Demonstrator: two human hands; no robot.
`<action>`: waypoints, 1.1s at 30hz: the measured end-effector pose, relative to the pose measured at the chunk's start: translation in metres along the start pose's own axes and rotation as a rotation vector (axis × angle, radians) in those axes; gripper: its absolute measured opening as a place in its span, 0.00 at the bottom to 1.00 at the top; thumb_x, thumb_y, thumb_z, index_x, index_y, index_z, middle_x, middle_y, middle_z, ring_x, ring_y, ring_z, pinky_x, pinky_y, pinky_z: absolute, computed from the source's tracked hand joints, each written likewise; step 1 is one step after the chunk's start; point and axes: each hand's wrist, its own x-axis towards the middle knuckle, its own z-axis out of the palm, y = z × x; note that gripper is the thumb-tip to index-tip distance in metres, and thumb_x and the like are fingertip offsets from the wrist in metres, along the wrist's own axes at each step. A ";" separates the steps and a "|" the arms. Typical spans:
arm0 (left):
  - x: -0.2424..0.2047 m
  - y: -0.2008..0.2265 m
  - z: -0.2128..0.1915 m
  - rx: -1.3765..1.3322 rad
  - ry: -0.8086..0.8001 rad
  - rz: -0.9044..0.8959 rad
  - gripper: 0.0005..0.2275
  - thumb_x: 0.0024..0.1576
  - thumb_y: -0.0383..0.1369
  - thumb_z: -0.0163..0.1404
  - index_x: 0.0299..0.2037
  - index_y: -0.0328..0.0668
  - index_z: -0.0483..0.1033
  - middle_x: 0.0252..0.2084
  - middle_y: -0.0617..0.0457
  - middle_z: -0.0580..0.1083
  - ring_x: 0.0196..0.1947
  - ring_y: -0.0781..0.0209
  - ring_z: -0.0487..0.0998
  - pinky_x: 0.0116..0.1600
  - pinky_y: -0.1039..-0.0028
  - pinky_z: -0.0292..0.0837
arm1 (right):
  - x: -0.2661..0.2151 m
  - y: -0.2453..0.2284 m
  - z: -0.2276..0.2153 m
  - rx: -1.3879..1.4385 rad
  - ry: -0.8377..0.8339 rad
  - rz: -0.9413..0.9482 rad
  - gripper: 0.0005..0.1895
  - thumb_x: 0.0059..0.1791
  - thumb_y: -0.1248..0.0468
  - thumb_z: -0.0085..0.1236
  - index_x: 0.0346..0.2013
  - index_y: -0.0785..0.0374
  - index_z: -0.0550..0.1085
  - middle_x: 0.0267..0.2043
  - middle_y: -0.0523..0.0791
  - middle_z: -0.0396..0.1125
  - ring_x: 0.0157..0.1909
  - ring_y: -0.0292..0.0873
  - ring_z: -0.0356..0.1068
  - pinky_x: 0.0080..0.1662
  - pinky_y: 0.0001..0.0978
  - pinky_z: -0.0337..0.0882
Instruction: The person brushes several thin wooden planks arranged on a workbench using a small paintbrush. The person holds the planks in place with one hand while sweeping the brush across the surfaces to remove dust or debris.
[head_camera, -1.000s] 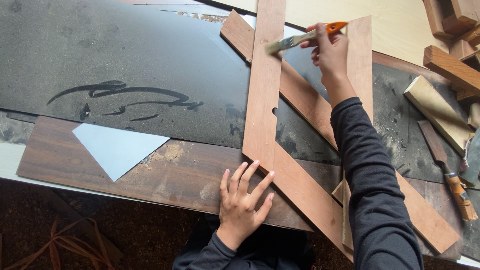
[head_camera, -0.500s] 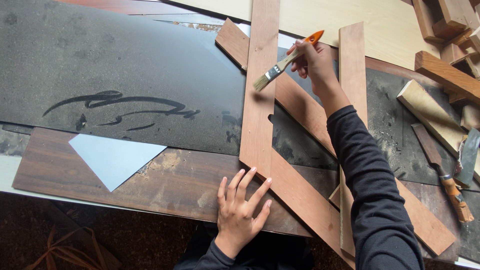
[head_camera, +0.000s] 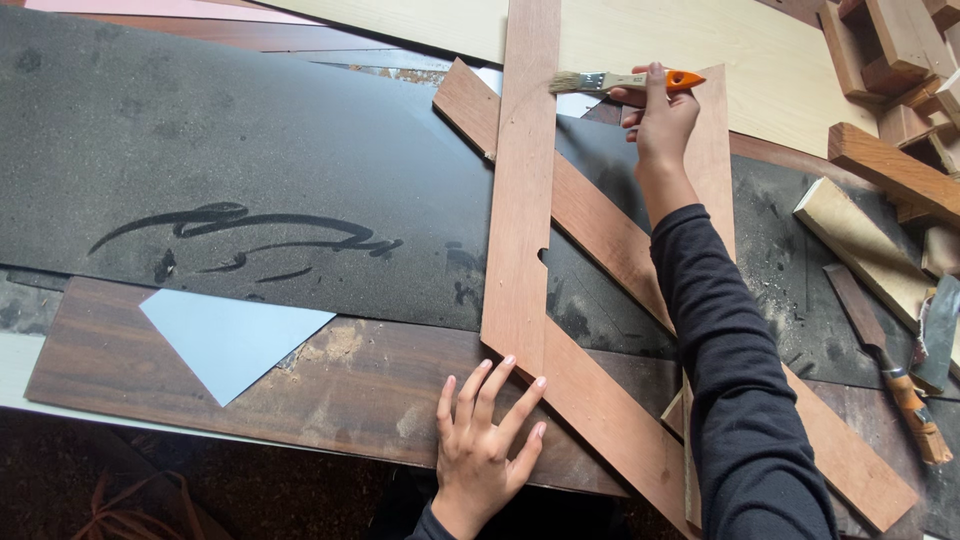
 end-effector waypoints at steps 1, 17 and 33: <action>0.000 0.000 0.000 -0.001 -0.006 -0.004 0.22 0.56 0.44 0.53 0.63 0.63 0.74 0.69 0.51 0.63 0.68 0.51 0.61 0.73 0.50 0.40 | 0.002 0.000 -0.003 0.016 0.004 0.007 0.17 0.58 0.51 0.48 0.40 0.60 0.77 0.29 0.43 0.78 0.17 0.26 0.65 0.19 0.14 0.61; -0.010 -0.010 0.018 0.052 0.008 0.015 0.23 0.55 0.48 0.51 0.63 0.67 0.73 0.70 0.51 0.62 0.70 0.52 0.59 0.73 0.48 0.36 | -0.022 -0.028 0.013 0.157 -0.369 0.116 0.16 0.57 0.55 0.49 0.36 0.64 0.76 0.24 0.45 0.71 0.16 0.28 0.59 0.20 0.18 0.58; -0.030 -0.019 0.050 0.122 0.013 -0.030 0.20 0.56 0.54 0.48 0.59 0.75 0.74 0.68 0.57 0.63 0.69 0.57 0.58 0.74 0.45 0.34 | -0.002 -0.001 0.025 0.117 -0.352 0.147 0.15 0.58 0.56 0.48 0.38 0.64 0.76 0.25 0.45 0.72 0.16 0.28 0.59 0.19 0.18 0.56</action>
